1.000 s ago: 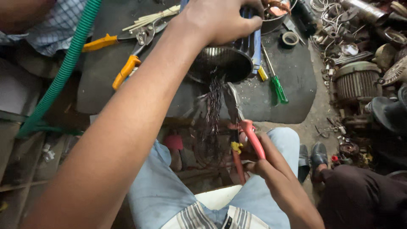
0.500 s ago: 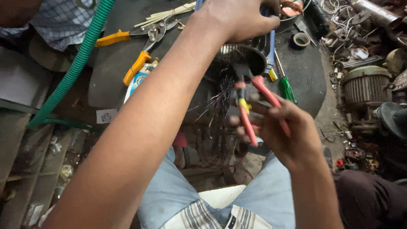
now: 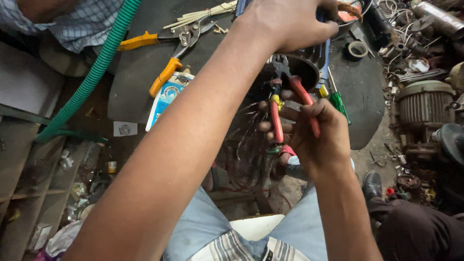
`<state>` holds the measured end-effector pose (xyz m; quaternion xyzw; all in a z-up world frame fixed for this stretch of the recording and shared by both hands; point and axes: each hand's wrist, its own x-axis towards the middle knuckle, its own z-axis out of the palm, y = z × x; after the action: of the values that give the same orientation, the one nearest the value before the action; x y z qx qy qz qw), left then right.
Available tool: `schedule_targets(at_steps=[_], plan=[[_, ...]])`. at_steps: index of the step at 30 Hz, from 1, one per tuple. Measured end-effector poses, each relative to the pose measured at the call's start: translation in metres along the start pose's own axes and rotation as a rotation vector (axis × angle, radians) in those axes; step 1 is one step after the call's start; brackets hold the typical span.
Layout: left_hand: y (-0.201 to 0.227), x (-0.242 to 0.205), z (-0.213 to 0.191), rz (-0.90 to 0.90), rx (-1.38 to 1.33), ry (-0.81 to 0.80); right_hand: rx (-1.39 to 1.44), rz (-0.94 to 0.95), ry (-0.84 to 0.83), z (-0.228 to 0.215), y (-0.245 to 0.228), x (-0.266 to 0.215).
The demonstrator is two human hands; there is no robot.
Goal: The person works on a blue electric motor placed on a workbench. They use a screwdriver to pry at the internal components and then use pliers to pull and cut wires from the motor's interior.
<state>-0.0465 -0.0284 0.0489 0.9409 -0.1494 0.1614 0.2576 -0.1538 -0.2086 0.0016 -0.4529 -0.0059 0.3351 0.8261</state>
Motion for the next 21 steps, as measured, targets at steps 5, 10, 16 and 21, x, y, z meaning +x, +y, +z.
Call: schedule_targets(at_steps=[5,10,16,21], plan=[[0.001,0.002,0.002,-0.053,0.035,-0.042,-0.01,0.011,0.023,-0.002,-0.006,0.011],[-0.001,0.0,-0.001,0.032,0.048,0.024,0.0,0.016,0.026,-0.008,-0.001,0.02],[0.004,0.0,-0.001,-0.022,0.055,0.024,-0.163,-0.078,-0.04,-0.023,0.008,0.006],[0.002,-0.003,-0.004,0.029,0.031,0.029,-0.42,-0.003,0.091,-0.033,0.025,-0.051]])
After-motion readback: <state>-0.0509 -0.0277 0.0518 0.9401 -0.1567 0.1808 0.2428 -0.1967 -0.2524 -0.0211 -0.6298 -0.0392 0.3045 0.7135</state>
